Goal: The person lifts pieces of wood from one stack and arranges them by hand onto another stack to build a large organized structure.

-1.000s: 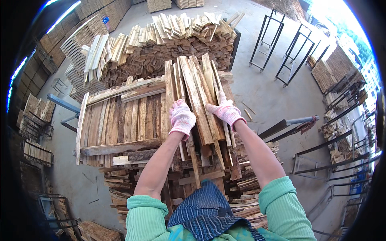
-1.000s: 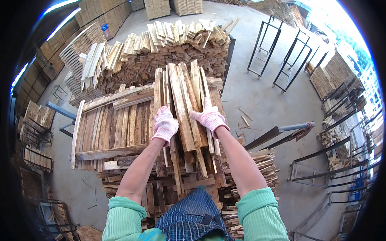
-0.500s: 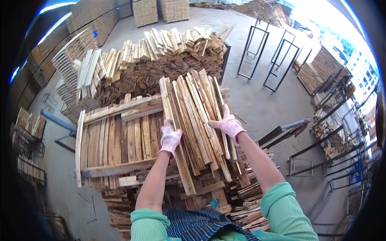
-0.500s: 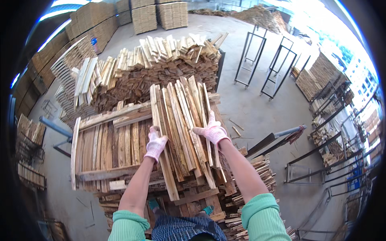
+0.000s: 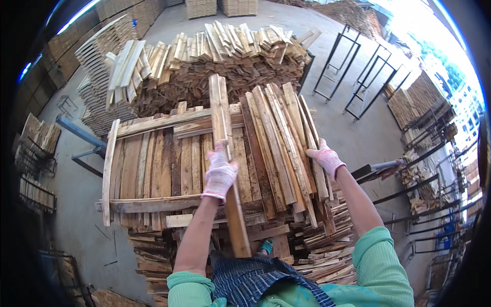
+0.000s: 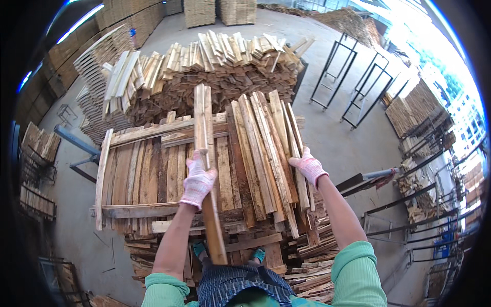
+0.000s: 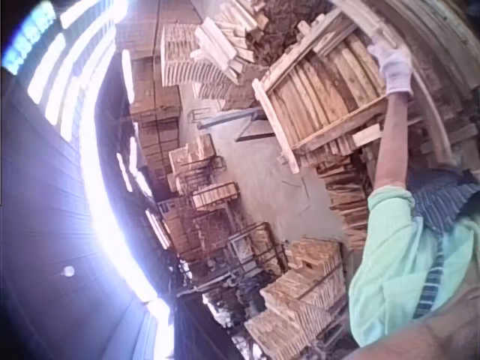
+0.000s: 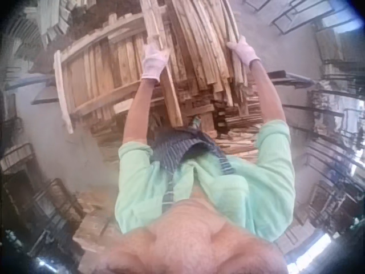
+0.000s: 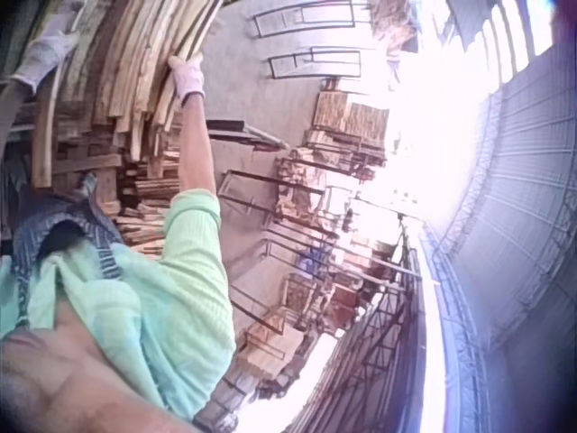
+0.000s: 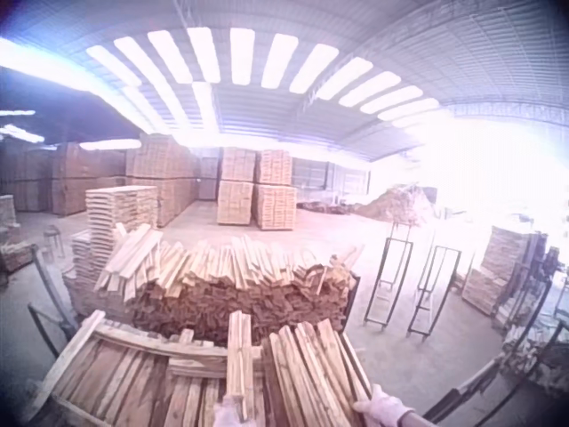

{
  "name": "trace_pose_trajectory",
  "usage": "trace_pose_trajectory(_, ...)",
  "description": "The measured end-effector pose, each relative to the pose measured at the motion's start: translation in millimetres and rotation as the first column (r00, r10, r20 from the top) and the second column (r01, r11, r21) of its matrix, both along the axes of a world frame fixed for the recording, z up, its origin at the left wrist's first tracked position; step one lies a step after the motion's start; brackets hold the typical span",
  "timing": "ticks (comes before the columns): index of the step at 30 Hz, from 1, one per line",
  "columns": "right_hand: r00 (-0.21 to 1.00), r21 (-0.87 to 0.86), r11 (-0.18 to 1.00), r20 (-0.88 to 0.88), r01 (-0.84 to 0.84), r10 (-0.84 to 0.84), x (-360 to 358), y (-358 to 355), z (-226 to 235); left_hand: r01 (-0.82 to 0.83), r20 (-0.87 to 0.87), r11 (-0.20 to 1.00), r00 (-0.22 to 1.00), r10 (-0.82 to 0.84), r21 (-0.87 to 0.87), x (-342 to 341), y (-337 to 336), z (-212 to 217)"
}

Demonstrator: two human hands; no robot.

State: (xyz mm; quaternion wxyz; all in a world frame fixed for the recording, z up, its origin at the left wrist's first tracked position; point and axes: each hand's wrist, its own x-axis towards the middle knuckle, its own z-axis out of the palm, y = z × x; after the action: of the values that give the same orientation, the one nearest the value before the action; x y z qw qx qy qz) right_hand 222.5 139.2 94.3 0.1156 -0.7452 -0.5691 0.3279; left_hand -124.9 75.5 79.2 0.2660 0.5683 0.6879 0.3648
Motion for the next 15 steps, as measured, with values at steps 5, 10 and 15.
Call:
trace_pose_trajectory(5, 0.924, 0.004, 1.000, -0.383, -0.008, 0.009, -17, -16, 34, -0.059, -0.497, 0.934, 0.857, -0.133, -0.351, -39, -4, -18)
trace_pose_trajectory(10, 0.939, 0.183, 0.982, -0.342, 0.035, 0.030, -31, -44, 81, -0.047, -0.449, 0.962, 0.890, -0.082, -0.269, -53, -5, -51)
trace_pose_trajectory(15, 0.721, 0.373, 0.925, -0.622, -0.072, 0.307, -72, -43, 72, -0.114, -0.257, 0.982, 0.964, 0.071, -0.154, -46, -9, -31)
